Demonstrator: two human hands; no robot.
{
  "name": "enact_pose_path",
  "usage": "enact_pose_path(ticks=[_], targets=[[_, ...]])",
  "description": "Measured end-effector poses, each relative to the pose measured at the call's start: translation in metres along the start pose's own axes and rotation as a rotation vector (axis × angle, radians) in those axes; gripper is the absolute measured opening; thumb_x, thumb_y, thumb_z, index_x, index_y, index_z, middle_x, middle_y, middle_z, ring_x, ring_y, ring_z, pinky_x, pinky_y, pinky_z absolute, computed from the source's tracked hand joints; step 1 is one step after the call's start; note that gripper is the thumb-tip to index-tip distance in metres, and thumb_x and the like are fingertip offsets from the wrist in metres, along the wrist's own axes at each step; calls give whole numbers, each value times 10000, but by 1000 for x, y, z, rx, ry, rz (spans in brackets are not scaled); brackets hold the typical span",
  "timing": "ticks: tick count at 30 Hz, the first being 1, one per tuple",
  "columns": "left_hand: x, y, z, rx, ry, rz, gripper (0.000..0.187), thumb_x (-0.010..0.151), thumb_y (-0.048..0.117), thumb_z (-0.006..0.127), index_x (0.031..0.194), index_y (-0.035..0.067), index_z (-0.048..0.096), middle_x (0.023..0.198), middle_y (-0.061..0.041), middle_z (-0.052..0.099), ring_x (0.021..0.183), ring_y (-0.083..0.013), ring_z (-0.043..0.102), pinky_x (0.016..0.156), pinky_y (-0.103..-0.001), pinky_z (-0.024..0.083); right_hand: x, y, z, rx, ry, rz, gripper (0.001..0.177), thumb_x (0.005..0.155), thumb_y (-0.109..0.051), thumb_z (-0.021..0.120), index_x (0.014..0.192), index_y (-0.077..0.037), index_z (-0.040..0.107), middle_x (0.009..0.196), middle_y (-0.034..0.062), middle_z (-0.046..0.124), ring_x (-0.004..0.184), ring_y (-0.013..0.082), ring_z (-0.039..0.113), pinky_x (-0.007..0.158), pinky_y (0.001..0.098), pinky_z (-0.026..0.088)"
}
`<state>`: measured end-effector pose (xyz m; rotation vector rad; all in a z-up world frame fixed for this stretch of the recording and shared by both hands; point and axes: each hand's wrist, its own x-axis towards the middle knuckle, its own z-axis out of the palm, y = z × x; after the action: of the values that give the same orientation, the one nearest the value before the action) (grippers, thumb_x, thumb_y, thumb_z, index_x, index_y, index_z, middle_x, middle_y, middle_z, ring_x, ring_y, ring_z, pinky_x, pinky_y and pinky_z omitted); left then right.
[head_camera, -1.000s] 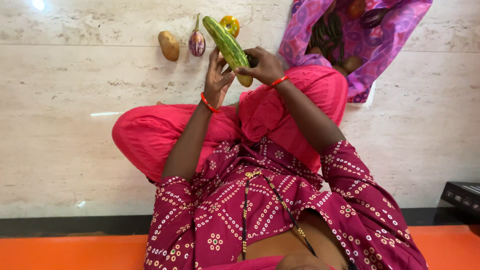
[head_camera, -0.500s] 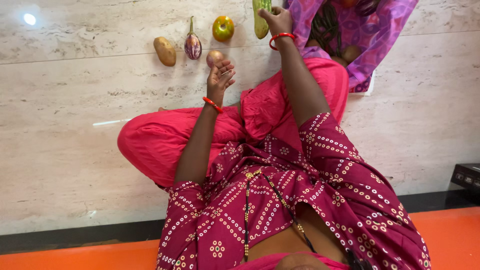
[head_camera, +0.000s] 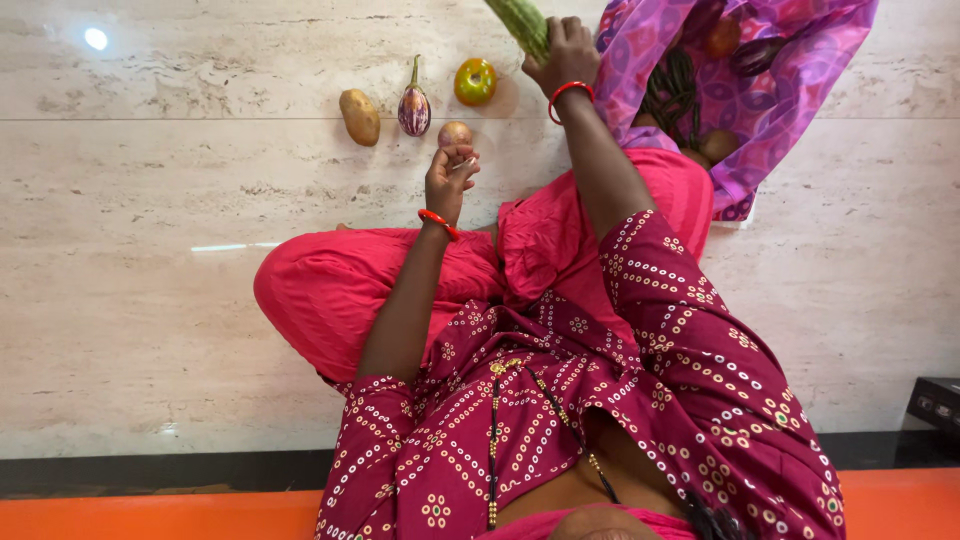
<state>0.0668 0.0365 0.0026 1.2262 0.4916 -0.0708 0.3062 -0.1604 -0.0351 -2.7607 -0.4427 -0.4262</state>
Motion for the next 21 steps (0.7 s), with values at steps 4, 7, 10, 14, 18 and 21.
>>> enact_pose_path(ticks=[4,7,10,14,18,21], targets=[[3,-1,2,24,7,2,247,938,190,710,1171,145,642,1127,6,731,954,-64,677,742,-223,514,-6,-7,4,-221,4,-253,845,723,-342,898,1478,-218,538,1256,33,544,1113,255,548,805,445,517],[4,-4,3,26,-10,-11,246,940,201,711,1169,146,640,1108,16,722,949,-58,674,732,-220,515,-11,-5,5,-236,-44,-245,959,670,-298,892,1542,-302,491,1262,51,529,1096,267,530,781,454,500],[5,-10,0,38,-22,-16,245,941,206,711,1168,145,643,1072,25,708,935,-55,670,718,-215,519,-10,-4,3,-171,-83,-144,986,637,-282,889,1534,-346,484,1223,80,527,1059,304,537,754,476,488],[5,-15,-4,53,-24,4,237,950,192,719,1170,131,654,1048,22,697,914,-56,645,706,-214,511,-10,-11,-2,-307,56,-124,889,840,-163,849,1609,-411,478,1252,7,503,1075,230,546,799,404,475],[5,-16,-4,111,-2,4,222,952,203,715,1155,136,653,1041,25,701,921,-53,662,706,-217,511,-23,-24,-15,-134,19,-344,875,758,-256,864,1554,-279,501,1249,71,509,1053,271,561,811,442,483],[5,-14,-2,173,23,28,226,940,204,723,1145,134,657,1039,26,699,905,-56,657,698,-222,512,-35,-50,-17,-82,-37,-475,888,779,-240,862,1583,-215,484,1284,70,509,1098,264,554,845,429,486]])
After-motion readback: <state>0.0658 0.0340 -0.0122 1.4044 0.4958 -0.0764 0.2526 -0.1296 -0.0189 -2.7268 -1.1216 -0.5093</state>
